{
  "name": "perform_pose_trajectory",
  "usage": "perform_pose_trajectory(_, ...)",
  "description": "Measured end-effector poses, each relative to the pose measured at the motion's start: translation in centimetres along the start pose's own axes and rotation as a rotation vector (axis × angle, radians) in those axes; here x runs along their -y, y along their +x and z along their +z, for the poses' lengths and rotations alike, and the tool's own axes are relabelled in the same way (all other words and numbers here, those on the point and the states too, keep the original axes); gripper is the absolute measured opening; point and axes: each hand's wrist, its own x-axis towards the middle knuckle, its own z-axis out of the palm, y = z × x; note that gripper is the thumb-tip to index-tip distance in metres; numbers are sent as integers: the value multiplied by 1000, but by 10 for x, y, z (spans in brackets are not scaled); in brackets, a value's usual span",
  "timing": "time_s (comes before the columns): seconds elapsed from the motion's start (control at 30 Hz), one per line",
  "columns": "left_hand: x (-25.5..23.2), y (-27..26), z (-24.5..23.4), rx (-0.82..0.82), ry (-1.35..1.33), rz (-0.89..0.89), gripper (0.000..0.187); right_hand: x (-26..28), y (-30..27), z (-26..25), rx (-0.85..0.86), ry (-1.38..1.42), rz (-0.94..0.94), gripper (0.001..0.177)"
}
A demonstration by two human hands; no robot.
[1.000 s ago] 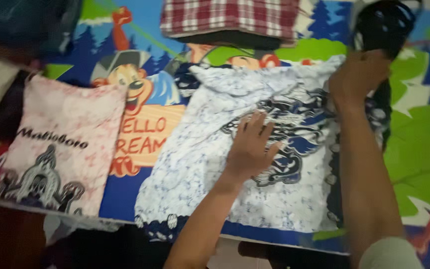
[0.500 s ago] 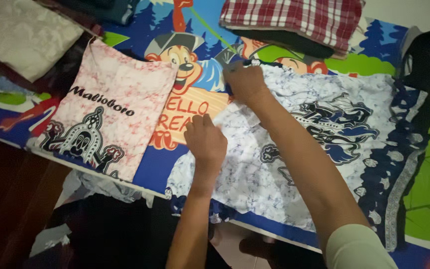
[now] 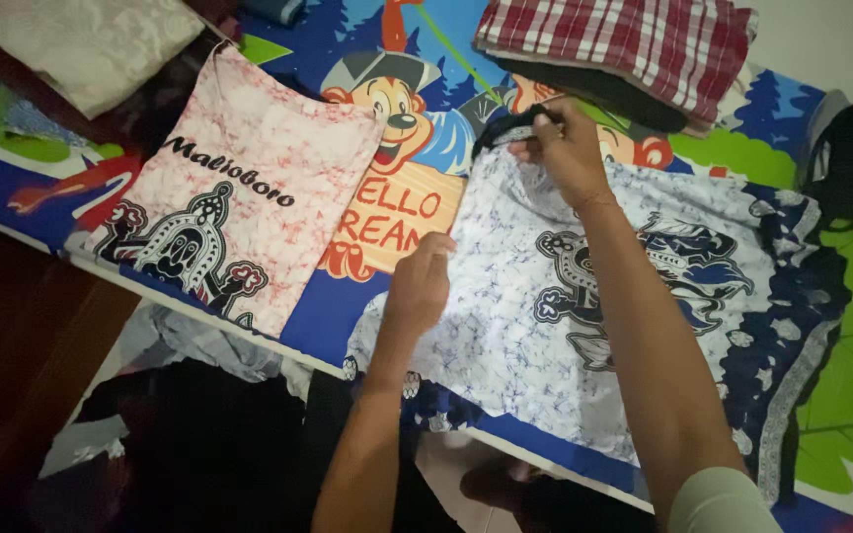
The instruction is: The person folds a white patterned shirt on a bed, smoothing and aligning the edges before folding it into a compact rectangle. They then pick up a black shirt and begin folding it in the same manner.
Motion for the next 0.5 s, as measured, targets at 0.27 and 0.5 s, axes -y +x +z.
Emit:
perform_pose_trajectory(0.27,-22,-12,-57,-54,287,223,27,-3,23,-70,-330,-543,-345,26)
perform_pose_trajectory(0.5,-67,-47,-91,-329,534,444,16,35,62,-91,-300,-765,-474,20)
